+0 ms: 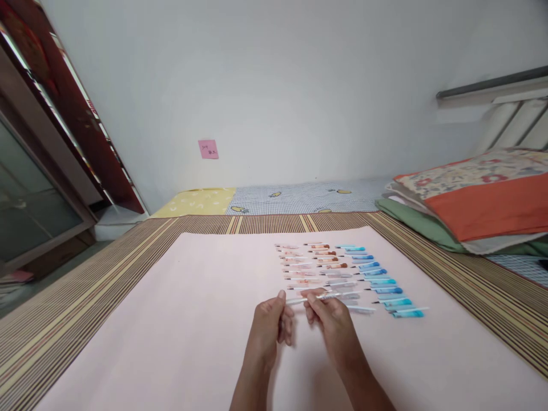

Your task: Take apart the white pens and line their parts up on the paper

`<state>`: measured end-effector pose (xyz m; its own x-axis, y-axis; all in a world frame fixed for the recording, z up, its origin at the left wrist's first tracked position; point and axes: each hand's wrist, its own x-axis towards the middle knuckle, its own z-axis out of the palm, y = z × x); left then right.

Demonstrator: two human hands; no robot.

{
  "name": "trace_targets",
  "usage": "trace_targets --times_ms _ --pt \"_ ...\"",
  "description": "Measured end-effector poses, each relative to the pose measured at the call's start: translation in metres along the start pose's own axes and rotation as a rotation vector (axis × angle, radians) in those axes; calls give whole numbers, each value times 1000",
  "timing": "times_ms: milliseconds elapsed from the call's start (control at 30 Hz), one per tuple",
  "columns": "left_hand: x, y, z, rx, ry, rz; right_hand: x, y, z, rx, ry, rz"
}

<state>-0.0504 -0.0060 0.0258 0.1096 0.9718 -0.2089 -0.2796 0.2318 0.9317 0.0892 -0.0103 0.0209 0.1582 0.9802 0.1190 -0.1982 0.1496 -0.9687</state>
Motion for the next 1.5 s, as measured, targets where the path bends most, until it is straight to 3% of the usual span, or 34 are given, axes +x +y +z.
trace_targets --times_ms 100,233,367,600,833,1033,1267,1500 --pt "-2 2 -1 14 26 -41 -1 -2 1 24 4 -2" --pt "-8 12 -2 -126 -49 50 -1 0 2 73 48 54" --pt "-9 14 -2 -120 -124 140 -1 0 1 119 65 109" --pt "-3 7 -2 -71 10 45 -1 -3 -3 186 28 78" --pt "-1 8 -7 -110 63 -2 7 -3 -13 394 202 50" --pt "0 7 -5 -169 92 0 11 3 -20 539 243 202" --pt "0 5 -4 -148 30 41 2 -3 -2 298 154 173" --pt "-1 8 -4 -188 31 71 4 -3 -12 187 270 188"
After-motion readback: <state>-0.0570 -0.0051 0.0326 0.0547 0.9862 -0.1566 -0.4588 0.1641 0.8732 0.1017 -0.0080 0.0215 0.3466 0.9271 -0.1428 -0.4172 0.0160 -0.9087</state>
